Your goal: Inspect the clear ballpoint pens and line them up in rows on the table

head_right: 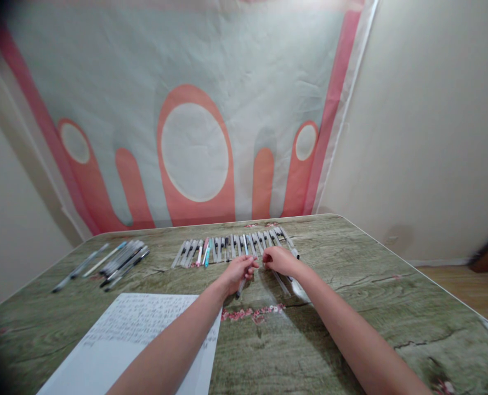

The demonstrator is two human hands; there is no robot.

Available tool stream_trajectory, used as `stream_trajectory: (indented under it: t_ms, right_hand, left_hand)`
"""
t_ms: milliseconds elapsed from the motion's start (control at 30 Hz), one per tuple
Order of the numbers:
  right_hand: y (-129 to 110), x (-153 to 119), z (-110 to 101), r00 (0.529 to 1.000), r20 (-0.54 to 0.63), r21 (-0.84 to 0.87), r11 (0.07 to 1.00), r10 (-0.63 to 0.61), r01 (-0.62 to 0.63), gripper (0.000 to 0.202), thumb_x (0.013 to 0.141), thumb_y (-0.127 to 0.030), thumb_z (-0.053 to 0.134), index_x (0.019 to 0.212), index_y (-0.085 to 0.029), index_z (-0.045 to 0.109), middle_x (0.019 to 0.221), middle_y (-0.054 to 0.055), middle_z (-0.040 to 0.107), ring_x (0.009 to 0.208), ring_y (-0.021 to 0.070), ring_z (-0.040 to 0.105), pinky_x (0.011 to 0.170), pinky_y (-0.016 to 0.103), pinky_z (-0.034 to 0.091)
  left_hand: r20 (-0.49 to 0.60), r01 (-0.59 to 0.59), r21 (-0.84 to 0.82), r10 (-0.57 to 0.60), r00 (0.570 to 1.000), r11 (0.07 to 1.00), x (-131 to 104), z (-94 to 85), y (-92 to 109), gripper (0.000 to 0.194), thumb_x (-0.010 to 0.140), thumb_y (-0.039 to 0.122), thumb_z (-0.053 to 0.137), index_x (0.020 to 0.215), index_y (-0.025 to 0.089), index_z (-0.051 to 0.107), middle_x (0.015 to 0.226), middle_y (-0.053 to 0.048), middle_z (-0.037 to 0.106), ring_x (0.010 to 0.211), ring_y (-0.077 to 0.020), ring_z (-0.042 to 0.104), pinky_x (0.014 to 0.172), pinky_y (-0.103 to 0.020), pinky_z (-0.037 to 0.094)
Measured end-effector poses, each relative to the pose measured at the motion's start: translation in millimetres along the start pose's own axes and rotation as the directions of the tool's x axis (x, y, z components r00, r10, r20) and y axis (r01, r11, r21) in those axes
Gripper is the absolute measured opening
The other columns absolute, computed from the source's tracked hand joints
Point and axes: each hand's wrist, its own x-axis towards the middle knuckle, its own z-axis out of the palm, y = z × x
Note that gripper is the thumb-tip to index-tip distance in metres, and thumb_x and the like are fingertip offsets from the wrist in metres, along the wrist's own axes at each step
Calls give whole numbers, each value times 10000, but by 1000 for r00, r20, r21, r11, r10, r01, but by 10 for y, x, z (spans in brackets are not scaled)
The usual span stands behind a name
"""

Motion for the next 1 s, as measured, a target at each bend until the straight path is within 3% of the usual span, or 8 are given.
stream_trajectory:
  t_ms: [533,667,767,867,1000]
  right_hand:
    - [-5,2,-18,1000,-22,32,999,-10,10,129,628,-154,539,727,-148,623,678,26,624,625,123,533,587,207,368]
    - [-108,-15,-77,998,-57,112,994,-2,8,177,708,-285,512,717,-138,610,662,31,617,615,125,530,587,219,379]
    - [-245,-49,-106,992,126,310,950,-25,-16,334,781,-395,403,729,-128,597,669,37,618,570,114,537,519,205,384]
    - [-363,-94,-117,941,329,462,883,-82,-85,410,802,-447,340,755,-128,592,739,48,632,557,108,548,456,189,372]
    - [-417,-126,-103,940,330,481,872,-85,-90,348,766,-428,428,734,-128,602,684,34,626,554,104,542,457,181,360]
  left_hand:
    - [-12,14,-195,-17,1000,981,6,-13,14,109,754,192,498,835,120,488,653,-14,526,424,-22,392,379,-134,243]
    - [-70,-120,-330,103,992,936,-4,13,92,104,775,209,481,852,139,476,736,-52,587,556,-73,535,501,-174,386]
    - [-193,-300,-420,238,952,856,-1,8,164,98,789,219,469,865,157,462,860,-78,611,755,-121,592,670,-230,431]
    - [-294,-414,-441,308,905,796,25,-34,192,99,794,234,471,857,160,451,933,-92,610,856,-143,587,758,-262,419]
    - [-330,-475,-444,354,875,759,68,-86,166,126,788,262,483,848,160,441,966,-103,603,909,-162,575,790,-284,412]
